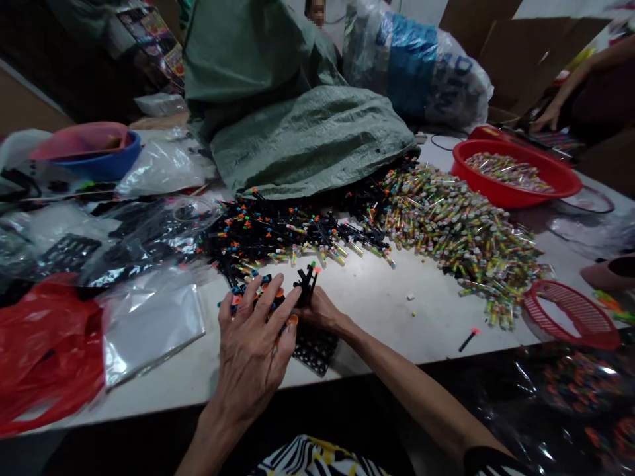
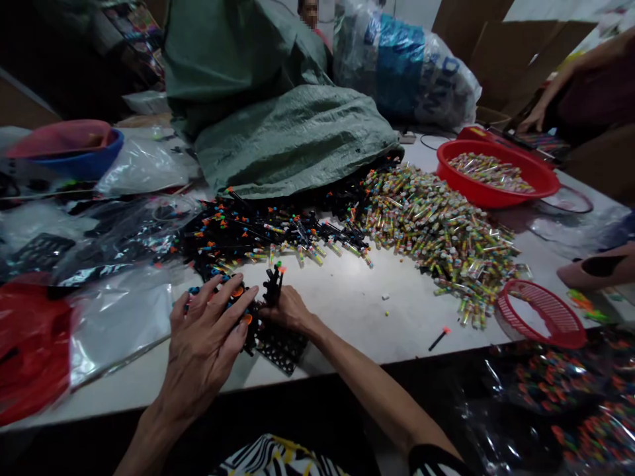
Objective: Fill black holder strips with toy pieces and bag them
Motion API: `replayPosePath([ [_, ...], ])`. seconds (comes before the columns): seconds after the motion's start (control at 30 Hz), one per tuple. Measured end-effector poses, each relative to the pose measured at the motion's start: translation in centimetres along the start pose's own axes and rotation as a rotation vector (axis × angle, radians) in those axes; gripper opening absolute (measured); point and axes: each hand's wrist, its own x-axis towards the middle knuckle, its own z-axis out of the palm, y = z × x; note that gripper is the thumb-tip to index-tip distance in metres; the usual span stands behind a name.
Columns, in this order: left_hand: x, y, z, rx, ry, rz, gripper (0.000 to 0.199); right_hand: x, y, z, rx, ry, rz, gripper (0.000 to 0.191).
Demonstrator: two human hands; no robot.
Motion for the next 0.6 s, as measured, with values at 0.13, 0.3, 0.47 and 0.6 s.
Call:
replayPosePath([
  [0.13,0.0,0.0,-0.1,-0.025,0.012,0.002,0.044,-0.1,0.1,-1.2,-0.078,-0.036,-0.045,0.018],
  [0.3,0.3,0.3,-0.2,-0.065,0.019,-0.029,0.043,-1.1,-1.7,-0.2,-0.677,-0.081,-0.139,0.014],
  [0.47,0.7,0.6,-0.4,-0.056,-0.007,-0.074,0.040,-0.2,-3.6,-1.5,-0.884,-0.132,-0.014,0.029],
  [0.6,1.0,0.6,-0.2,-0.051,0.026,-0.098,0.037,2.6,-3.6,-7.6,-0.951,0.216,0.225,0.023],
])
